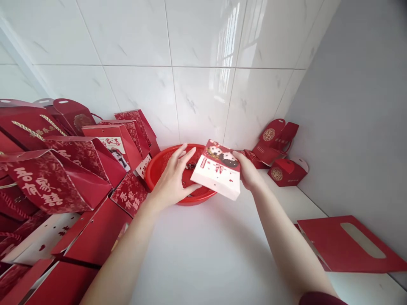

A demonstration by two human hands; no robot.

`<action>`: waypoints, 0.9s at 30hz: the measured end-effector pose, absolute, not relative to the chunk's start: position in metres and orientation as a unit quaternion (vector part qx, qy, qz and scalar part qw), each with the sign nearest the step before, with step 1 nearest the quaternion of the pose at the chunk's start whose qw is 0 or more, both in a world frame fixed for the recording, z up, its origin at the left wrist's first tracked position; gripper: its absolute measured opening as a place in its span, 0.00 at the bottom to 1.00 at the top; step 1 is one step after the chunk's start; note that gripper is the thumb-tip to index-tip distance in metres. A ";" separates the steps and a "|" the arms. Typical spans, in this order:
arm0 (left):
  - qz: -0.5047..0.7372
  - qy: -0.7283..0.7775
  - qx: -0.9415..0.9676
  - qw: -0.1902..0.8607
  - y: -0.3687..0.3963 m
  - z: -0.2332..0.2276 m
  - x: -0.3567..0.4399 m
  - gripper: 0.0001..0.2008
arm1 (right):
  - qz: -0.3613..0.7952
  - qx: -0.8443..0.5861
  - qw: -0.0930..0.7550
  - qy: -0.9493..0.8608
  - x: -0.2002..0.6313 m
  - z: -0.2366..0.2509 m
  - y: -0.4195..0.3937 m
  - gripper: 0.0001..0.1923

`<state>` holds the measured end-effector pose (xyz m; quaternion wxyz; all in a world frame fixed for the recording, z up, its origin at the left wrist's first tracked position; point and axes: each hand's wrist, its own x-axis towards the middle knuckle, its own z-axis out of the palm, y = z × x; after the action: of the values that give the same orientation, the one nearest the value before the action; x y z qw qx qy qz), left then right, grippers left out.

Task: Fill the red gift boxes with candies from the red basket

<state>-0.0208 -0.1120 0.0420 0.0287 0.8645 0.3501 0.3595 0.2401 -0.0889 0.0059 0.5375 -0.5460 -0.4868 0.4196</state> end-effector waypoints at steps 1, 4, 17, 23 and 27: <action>0.368 0.322 0.872 0.014 -0.118 0.046 -0.019 0.44 | 0.447 -0.541 0.508 -0.500 0.234 0.007 -0.094 0.28; 0.377 0.241 0.894 0.015 -0.132 0.056 -0.016 0.33 | 0.514 -0.503 0.431 -0.545 0.221 0.017 -0.111 0.26; 0.358 0.299 0.842 0.272 -0.143 0.064 -0.021 0.23 | 0.229 -0.488 0.418 -0.731 0.230 0.057 -0.172 0.14; 0.323 0.345 0.838 0.275 -0.130 0.056 -0.015 0.07 | -0.115 -0.394 0.624 -0.665 0.232 0.062 -0.194 0.31; 0.279 0.370 0.846 0.263 -0.130 0.056 -0.014 0.10 | -0.176 -0.351 0.519 -0.760 0.229 0.064 -0.198 0.21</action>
<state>-0.0138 -0.1301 0.0565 0.2635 0.8463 0.3697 0.2788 0.2286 -0.1983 0.0636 0.5185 -0.3506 -0.7597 -0.1761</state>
